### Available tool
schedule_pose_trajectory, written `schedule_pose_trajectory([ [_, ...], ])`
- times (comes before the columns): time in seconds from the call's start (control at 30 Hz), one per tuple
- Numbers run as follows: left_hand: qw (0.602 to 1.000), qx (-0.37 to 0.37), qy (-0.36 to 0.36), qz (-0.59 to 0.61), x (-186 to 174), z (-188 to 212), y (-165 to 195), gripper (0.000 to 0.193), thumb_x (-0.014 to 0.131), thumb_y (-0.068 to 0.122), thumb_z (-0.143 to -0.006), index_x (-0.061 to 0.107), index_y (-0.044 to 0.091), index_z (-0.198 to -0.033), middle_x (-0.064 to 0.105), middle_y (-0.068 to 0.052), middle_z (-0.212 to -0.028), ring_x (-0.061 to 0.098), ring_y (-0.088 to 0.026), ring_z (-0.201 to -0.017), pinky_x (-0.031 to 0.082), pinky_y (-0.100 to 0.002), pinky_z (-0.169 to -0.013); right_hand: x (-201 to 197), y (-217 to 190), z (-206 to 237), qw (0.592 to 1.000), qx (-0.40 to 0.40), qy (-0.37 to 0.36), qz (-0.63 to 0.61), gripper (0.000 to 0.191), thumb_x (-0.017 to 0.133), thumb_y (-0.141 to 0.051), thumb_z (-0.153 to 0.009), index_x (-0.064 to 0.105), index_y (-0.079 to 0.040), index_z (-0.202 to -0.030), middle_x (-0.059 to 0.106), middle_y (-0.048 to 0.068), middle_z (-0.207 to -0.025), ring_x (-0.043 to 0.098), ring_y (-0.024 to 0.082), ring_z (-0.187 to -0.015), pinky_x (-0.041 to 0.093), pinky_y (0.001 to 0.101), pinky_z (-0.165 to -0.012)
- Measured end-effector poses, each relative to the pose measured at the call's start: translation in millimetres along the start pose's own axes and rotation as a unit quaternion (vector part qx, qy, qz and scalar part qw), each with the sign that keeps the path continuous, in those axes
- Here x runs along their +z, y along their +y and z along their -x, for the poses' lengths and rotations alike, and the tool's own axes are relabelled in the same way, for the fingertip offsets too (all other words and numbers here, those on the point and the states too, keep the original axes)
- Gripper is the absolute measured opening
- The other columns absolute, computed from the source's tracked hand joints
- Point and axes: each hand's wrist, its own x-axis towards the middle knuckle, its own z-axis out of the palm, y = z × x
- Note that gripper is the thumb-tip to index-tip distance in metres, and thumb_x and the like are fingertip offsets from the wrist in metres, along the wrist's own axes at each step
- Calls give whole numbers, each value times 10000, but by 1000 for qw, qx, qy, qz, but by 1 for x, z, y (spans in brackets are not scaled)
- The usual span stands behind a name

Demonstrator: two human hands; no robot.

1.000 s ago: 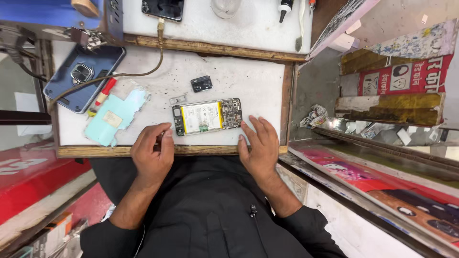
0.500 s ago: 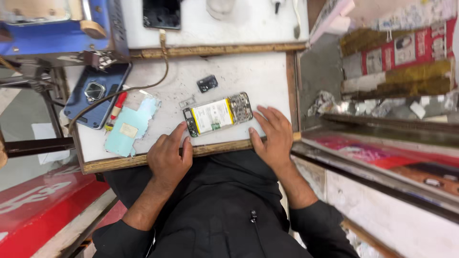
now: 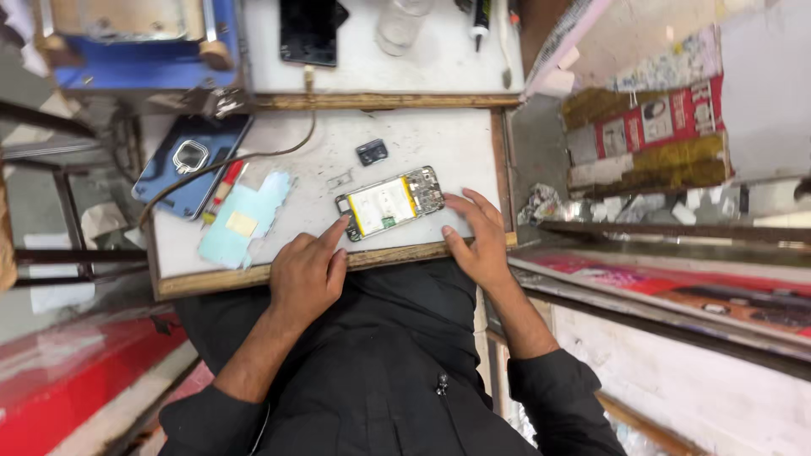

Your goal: The person assembles a mobile phone by connecting a ribbon cable to the motherboard, placing the battery, and attaching a metal frame. The person handles the motherboard, battery, and frame components on a workbench.

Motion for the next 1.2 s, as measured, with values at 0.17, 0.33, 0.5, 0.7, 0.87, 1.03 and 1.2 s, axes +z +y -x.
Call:
schedule_pose_trajectory([
  [0.17, 1000, -20, 11, 1, 0, 14, 8, 482, 715, 102, -882, 631, 60, -1354, 747, -100, -1059, 640, -252, -800, 529, -390, -723, -7, 7, 12, 993, 30, -24, -113, 208, 675, -125, -926, 615, -58, -1114, 719, 77, -1278, 458, 347, -1441, 410, 435, -1146],
  [0.33, 997, -53, 56, -3, 13, 11, 20, 325, 702, 76, -896, 687, 60, -1220, 767, -92, -1144, 682, -257, -853, 561, -373, -750, -17, 12, 13, 998, 0, -18, -55, 176, 720, -113, -893, 680, -62, -1056, 770, 91, -1191, 527, 338, -1397, 386, 459, -1152],
  [0.5, 987, -158, 32, 17, 24, -3, 28, 255, 729, 111, -912, 751, 91, -1165, 736, -89, -975, 705, -271, -841, 570, -399, -732, -26, 17, 12, 999, 26, 22, -15, 222, 754, -138, -857, 750, -108, -1078, 663, 187, -1308, 559, 332, -1312, 405, 457, -1096],
  [0.7, 982, -127, 28, -139, 26, -60, 14, 181, 780, 223, -879, 746, 100, -1006, 691, -88, -954, 694, -285, -781, 554, -411, -637, -31, 34, -1, 999, 30, 32, -4, 226, 743, -135, -866, 758, -134, -1091, 684, 171, -1268, 596, 324, -1287, 420, 444, -1092],
  [0.87, 982, -93, -36, -157, 40, -114, 1, 47, 749, 226, -918, 761, 185, -898, 670, -19, -891, 704, -259, -795, 539, -416, -620, -36, 47, -12, 999, 32, 24, -3, 209, 732, -120, -878, 758, -123, -1086, 697, 156, -1235, 599, 326, -1294, 412, 449, -1099],
  [1.03, 991, -79, -21, -102, 43, -131, -12, 125, 757, 263, -954, 752, 140, -980, 712, -20, -955, 697, -277, -785, 542, -403, -645, -37, 56, -21, 999, 30, 31, 0, 220, 724, -111, -878, 758, -118, -1095, 696, 154, -1241, 590, 321, -1286, 407, 459, -1107],
  [1.2, 986, -77, -43, -138, 33, -128, -16, 117, 758, 234, -870, 751, 145, -946, 741, -18, -976, 714, -277, -771, 539, -397, -622, -36, 58, -35, 999, 27, 30, 0, 200, 725, -106, -886, 754, -114, -1083, 724, 119, -1177, 599, 315, -1293, 410, 466, -1118],
])
